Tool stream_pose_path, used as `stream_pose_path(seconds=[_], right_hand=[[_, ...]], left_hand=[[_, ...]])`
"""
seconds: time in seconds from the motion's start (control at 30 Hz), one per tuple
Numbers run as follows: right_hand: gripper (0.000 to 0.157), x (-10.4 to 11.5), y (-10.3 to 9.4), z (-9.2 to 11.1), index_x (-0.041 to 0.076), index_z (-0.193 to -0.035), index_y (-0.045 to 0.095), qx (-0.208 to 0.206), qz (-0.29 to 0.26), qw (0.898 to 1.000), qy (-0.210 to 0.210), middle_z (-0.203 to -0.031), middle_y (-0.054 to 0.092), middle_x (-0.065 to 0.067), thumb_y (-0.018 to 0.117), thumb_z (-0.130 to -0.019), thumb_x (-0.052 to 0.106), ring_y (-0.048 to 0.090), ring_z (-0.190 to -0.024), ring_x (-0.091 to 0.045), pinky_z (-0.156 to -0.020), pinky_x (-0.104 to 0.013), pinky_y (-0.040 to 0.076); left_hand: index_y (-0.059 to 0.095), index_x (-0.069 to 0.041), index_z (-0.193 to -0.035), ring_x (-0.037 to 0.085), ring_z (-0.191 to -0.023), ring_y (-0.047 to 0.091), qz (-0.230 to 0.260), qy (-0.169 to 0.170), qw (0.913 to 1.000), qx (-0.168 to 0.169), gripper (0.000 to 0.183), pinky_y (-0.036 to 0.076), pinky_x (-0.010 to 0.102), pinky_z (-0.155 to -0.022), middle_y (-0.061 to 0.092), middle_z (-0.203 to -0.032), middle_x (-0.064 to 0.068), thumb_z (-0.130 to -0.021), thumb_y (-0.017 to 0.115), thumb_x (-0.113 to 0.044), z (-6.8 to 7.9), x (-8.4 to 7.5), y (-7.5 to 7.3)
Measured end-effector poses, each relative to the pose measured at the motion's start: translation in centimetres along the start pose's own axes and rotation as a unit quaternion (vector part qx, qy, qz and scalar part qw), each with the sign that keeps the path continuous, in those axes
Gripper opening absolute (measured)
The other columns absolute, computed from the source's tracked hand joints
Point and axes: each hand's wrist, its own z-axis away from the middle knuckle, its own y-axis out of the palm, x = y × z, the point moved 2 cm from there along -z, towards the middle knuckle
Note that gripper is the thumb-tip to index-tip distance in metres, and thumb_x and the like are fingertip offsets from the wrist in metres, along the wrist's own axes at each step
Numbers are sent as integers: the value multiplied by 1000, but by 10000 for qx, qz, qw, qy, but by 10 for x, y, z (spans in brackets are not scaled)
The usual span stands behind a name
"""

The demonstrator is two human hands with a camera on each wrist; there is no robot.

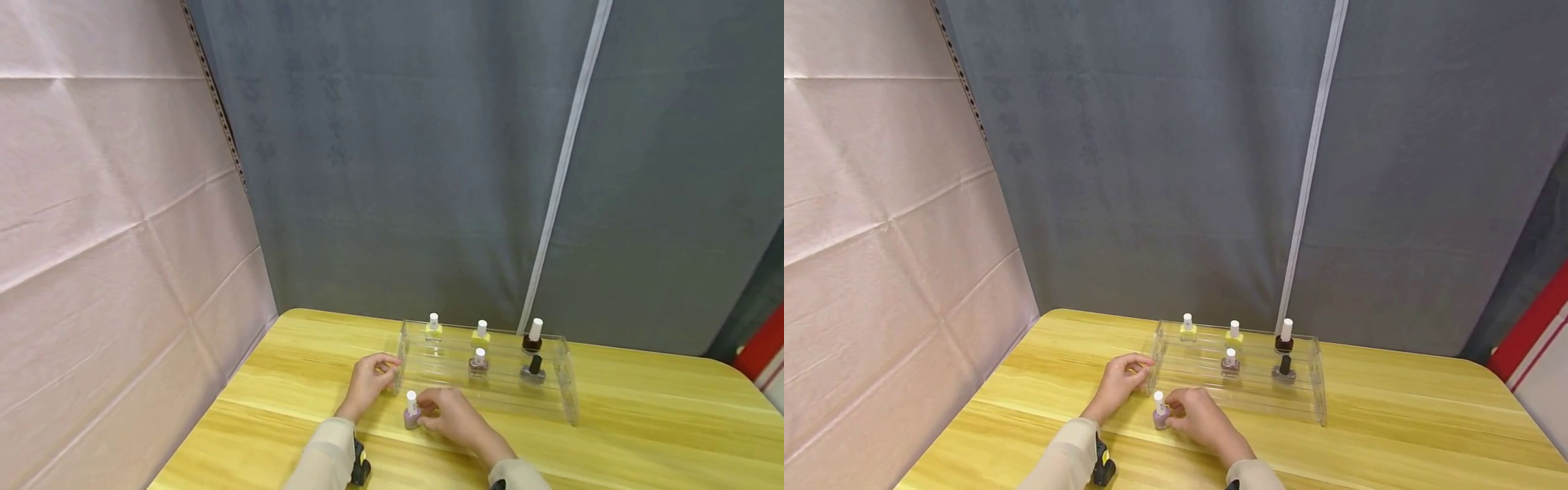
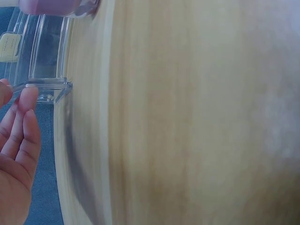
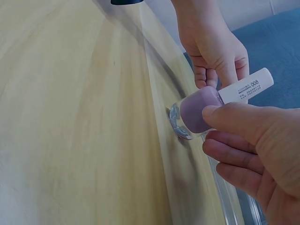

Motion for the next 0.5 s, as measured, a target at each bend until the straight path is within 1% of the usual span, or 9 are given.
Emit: stream_pose_path(seconds=[0.07, 0.13, 0.2, 0.23, 0.37, 0.43, 0.5], right_hand=[[21, 0, 2, -1, 3, -95, 67, 12, -130, 9999, 6, -91, 67, -2, 73, -75, 5, 63, -79, -10, -70, -22, 51], [19, -1, 4, -1, 4, -94, 67, 24, -267, 9996, 46, -90, 67, 0, 72, -76, 6, 63, -79, -8, -70, -21, 51], [18, -2, 5, -1, 4, -93, 67, -9, -342, 9994, 95, -88, 66, 2, 72, -76, 6, 62, -78, -7, -70, -21, 51], [17, -2, 6, 0, 4, -93, 67, -38, -360, 9993, 119, -88, 66, 2, 72, -77, 6, 62, -78, -6, -70, -21, 51], [16, -3, 8, 1, 3, -92, 67, -135, -390, 9991, 119, -87, 66, 1, 71, -77, 7, 62, -76, -6, -68, -20, 50], [16, -3, 9, 1, 2, -92, 68, -158, -409, 9990, 92, -87, 66, -1, 71, -78, 7, 62, -75, -7, -67, -19, 50], [16, -3, 10, 2, 2, -92, 67, -167, -456, 9988, 79, -87, 67, -1, 71, -78, 8, 62, -75, -7, -67, -17, 50]], left_hand=[[65, 9, -96, 44, -60, 59, 79, 34, 10000, 12, 14, 47, 26, -44, 59, -75, 24, -84, 59, 7, 2, -9, -1], [64, 10, -96, 47, -60, 58, 162, 96, 9998, 15, 13, 48, 32, -44, 58, -76, 28, -84, 58, 8, 4, -16, -2], [64, 11, -96, 47, -60, 58, 170, 119, 9998, 18, 13, 48, 32, -44, 58, -75, 28, -84, 59, 8, 4, -17, -2], [64, 10, -96, 46, -59, 58, 145, 115, 9998, 16, 13, 48, 31, -44, 59, -75, 26, -84, 59, 7, 4, -15, -2], [66, 6, -97, 37, -57, 60, 37, 20, 10000, 7, 13, 43, 19, -43, 60, -72, 15, -84, 61, 3, -1, 2, 1], [66, 5, -97, 34, -56, 61, 2, -5, 10000, -3, 14, 41, 16, -43, 60, -71, 11, -84, 62, 2, -3, 10, 2], [66, 5, -96, 33, -55, 61, 12, 23, 10000, -20, 14, 40, 15, -42, 59, -70, 9, -84, 62, 2, -4, 13, 1]])
